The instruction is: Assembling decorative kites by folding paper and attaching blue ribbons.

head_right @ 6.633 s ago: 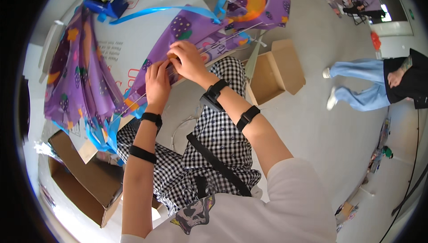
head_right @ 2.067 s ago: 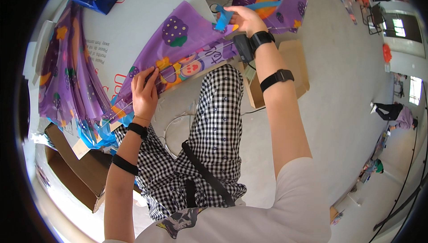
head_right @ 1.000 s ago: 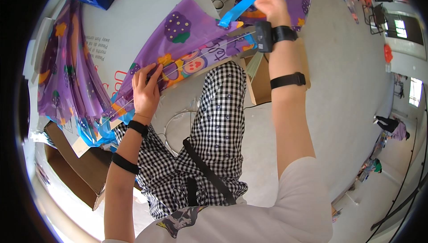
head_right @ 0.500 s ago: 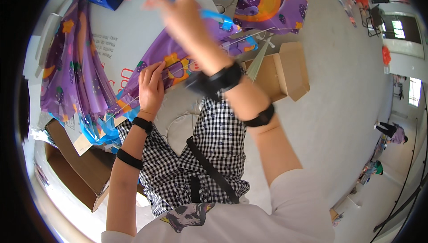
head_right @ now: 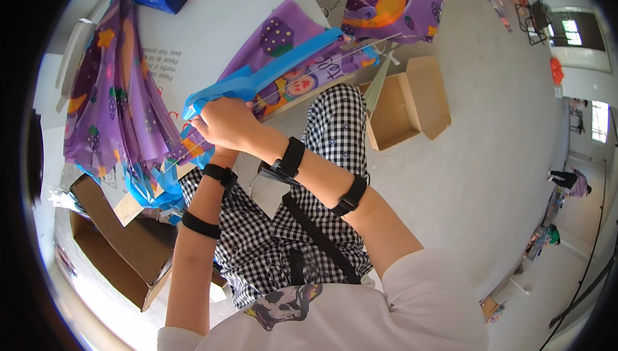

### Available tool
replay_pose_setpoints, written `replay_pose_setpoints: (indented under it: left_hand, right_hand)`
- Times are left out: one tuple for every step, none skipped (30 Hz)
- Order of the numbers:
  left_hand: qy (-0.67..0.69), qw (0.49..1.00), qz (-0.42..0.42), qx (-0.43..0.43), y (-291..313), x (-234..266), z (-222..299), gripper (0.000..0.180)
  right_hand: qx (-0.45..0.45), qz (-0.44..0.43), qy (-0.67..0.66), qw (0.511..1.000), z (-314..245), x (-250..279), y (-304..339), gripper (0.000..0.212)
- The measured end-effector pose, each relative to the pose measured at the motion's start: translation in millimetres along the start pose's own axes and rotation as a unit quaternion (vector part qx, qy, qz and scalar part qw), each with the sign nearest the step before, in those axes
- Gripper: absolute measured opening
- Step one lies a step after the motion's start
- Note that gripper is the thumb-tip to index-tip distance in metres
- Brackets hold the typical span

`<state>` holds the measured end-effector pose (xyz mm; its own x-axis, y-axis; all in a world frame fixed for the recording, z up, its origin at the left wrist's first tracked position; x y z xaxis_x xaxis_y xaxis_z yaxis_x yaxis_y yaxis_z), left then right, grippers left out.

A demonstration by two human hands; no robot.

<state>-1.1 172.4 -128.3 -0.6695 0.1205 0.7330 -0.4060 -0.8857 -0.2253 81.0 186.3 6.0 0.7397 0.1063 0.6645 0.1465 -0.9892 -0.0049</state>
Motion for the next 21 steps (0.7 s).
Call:
replay_pose_setpoints:
  left_hand:
    - [0.002,1.000,-0.001,0.000,-1,3,4,0.051]
    - [0.003,1.000,-0.002,0.000,-3,7,9,0.050]
    - [0.005,1.000,-0.004,0.006,-7,12,14,0.050]
    - [0.006,1.000,-0.004,0.009,-10,17,21,0.050]
    - [0.008,1.000,-0.005,0.017,-13,24,29,0.050]
    - [0.005,0.999,-0.009,0.030,-16,31,36,0.050]
    - [-0.005,0.999,-0.016,0.049,-19,37,44,0.050]
    - [-0.023,0.997,-0.027,0.073,-20,44,51,0.050]
    - [-0.065,0.990,-0.054,0.112,-20,49,57,0.050]
    - [-0.111,0.979,-0.090,0.148,-22,53,62,0.050]
    - [-0.155,0.964,-0.119,0.181,-24,54,64,0.050]
    - [-0.165,0.959,-0.130,0.190,-25,57,66,0.050]
    - [-0.070,0.981,-0.085,0.156,-30,59,69,0.049]
    - [0.024,0.992,-0.049,0.116,-33,60,70,0.050]
    - [0.214,0.976,0.038,0.035,-37,63,71,0.050]
    - [0.188,0.980,0.063,-0.002,-37,62,70,0.051]
    - [0.185,0.981,0.060,0.003,-37,59,66,0.051]
    - [0.173,0.984,0.050,0.003,-36,56,63,0.052]
    - [0.167,0.985,0.041,0.005,-35,53,59,0.053]
    - [0.154,0.987,0.039,0.003,-35,50,56,0.053]
    - [0.168,0.984,0.060,-0.024,-35,48,56,0.054]
  right_hand:
    - [-0.001,0.000,0.001,1.000,-1,1,-1,0.023]
    - [0.020,0.014,0.042,0.999,-3,3,-2,0.021]
    - [0.032,0.016,0.089,0.995,-6,4,-3,0.023]
    - [0.039,0.025,0.082,0.996,-9,4,-4,0.023]
    - [0.063,0.043,0.093,0.993,-13,5,-4,0.022]
    - [0.079,0.053,0.105,0.990,-18,4,-5,0.021]
    - [0.086,0.062,0.103,0.989,-23,2,-5,0.021]
    - [0.103,0.086,0.104,0.985,-31,-1,-5,0.019]
    - [0.121,0.111,0.105,0.981,-38,-4,-5,0.017]
    - [0.132,0.138,0.075,0.979,-44,-6,-6,0.010]
    - [0.131,0.140,0.073,0.979,-48,-10,-7,0.010]
    - [0.095,0.099,0.145,0.980,-51,-18,-6,0.009]
    - [0.057,0.056,0.215,0.973,-53,-27,-5,0.011]
    - [0.055,0.091,0.281,0.954,-57,-31,2,0.012]
    - [0.047,0.070,0.273,0.958,-56,-38,1,0.012]
    - [0.036,0.066,0.193,0.978,-57,-46,-1,0.009]
    - [0.048,0.069,0.240,0.967,-62,-58,-8,0.010]
    - [0.105,0.118,0.342,0.926,-69,-66,-11,0.011]
    - [0.106,0.118,0.337,0.928,-68,-73,-7,0.011]
    - [0.123,0.046,0.301,0.945,-63,-80,2,0.010]
    - [0.134,-0.046,0.265,0.954,-59,-88,10,0.009]
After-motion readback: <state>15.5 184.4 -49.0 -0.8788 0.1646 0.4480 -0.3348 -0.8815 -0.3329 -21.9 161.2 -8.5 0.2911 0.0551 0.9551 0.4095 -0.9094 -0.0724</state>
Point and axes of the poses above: each hand's wrist, its own y-axis away from the middle knuckle, its own x-axis out of the back of the hand, z = x × y, the point moved 3 cm from there along -y, towards the middle knuckle
